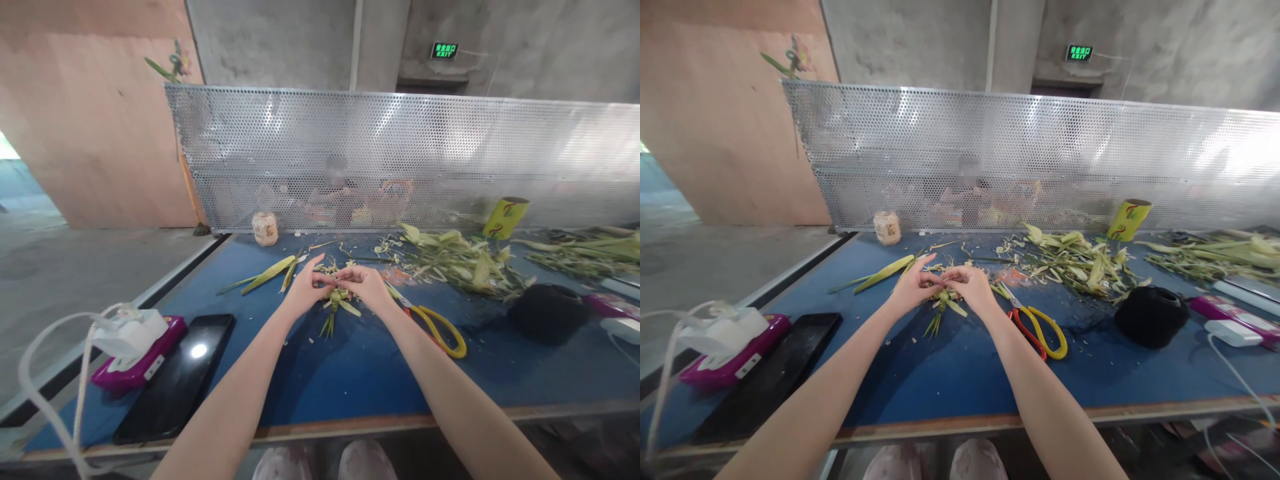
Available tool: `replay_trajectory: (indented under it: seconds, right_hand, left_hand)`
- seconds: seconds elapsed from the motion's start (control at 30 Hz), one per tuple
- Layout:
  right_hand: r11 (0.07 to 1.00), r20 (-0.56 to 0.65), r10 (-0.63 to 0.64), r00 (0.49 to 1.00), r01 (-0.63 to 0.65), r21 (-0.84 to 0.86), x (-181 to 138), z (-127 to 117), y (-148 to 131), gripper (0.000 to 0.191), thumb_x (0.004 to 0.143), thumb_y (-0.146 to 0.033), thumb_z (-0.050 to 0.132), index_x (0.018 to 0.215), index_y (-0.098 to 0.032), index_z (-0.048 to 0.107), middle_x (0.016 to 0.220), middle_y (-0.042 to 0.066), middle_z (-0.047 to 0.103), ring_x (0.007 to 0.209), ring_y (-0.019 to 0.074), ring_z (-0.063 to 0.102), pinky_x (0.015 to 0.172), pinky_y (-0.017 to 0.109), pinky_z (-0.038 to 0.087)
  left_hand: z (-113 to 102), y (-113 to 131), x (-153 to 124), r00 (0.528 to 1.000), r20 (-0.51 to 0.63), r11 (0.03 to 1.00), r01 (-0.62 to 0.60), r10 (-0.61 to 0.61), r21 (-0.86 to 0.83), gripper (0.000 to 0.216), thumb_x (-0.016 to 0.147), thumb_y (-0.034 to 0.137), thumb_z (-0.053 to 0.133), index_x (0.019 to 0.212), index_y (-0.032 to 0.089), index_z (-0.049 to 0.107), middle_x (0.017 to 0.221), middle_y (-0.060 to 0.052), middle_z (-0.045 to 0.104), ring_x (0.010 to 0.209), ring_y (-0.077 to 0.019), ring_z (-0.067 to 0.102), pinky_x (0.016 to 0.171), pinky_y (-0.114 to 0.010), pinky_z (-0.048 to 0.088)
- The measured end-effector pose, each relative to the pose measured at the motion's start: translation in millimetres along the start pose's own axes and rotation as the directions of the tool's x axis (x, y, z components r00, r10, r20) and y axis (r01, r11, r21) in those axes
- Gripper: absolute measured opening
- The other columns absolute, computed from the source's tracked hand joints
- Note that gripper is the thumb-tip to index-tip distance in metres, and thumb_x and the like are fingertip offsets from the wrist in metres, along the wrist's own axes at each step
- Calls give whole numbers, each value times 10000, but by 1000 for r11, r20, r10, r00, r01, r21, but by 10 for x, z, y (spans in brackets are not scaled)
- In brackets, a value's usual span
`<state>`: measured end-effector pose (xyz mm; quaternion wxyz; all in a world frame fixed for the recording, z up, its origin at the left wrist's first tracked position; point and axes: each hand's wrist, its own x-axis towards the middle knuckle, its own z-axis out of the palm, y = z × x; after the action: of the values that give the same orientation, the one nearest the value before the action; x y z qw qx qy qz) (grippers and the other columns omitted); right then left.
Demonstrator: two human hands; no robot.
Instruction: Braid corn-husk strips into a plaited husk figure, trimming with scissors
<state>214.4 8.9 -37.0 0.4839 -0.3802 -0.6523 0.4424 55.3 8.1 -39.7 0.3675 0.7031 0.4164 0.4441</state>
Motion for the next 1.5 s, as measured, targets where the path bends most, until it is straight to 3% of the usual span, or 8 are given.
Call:
replay_trajectory:
  seconds: [0.33, 0.7, 0.97, 1.27, 1.5]
  right_hand:
    - [989, -12, -91, 996, 89, -119, -21, 21, -40, 173, 628, -213, 580, 776, -156, 650, 611, 7, 601, 444, 80, 487, 400, 190, 403]
    - [967, -31, -154, 988, 144, -208, -31, 12, -29, 184, 666, -184, 545, 816, -158, 649, 694, 32, 616, 492, 93, 515, 401, 189, 405]
    - [837, 43, -312, 949, 296, -461, -20, 2, 36, 227, 685, -86, 522, 854, -184, 636, 762, 29, 625, 674, 121, 565, 593, 235, 457]
    - [726, 129, -282, 951, 299, -619, -19, 18, 69, 248, 693, -49, 518, 886, -166, 620, 782, 41, 623, 727, 135, 566, 702, 273, 445]
    - [643, 134, -300, 944, 305, -703, -28, 27, 98, 279, 749, -106, 479, 941, -243, 628, 898, 21, 643, 834, 151, 561, 736, 281, 434]
  left_hand:
    - [-12, -28, 20, 1000, 11, 989, 22, -21, -147, 776, 609, 234, 662, 1270, 150, 265, 701, -21, 643, 579, -112, 556, 604, -256, 403]
    - [1, -12, 18, 1000, -26, 995, 3, -5, -97, 655, 626, 247, 638, 1190, 123, 329, 694, -17, 616, 554, -93, 519, 600, -254, 403]
    - [0, -30, 19, 1000, -18, 992, 20, -22, -128, 659, 614, 205, 634, 1188, 116, 322, 689, -18, 617, 610, -117, 556, 649, -281, 434]
    - [-25, -62, 4, 999, -9, 999, 31, -31, 16, 682, 599, 193, 632, 1200, 124, 318, 691, -15, 626, 610, -125, 564, 638, -287, 439]
    - [6, -113, 34, 993, 16, 991, 114, -113, -67, 660, 584, 183, 638, 1173, 118, 347, 632, 19, 599, 604, -112, 550, 623, -256, 421]
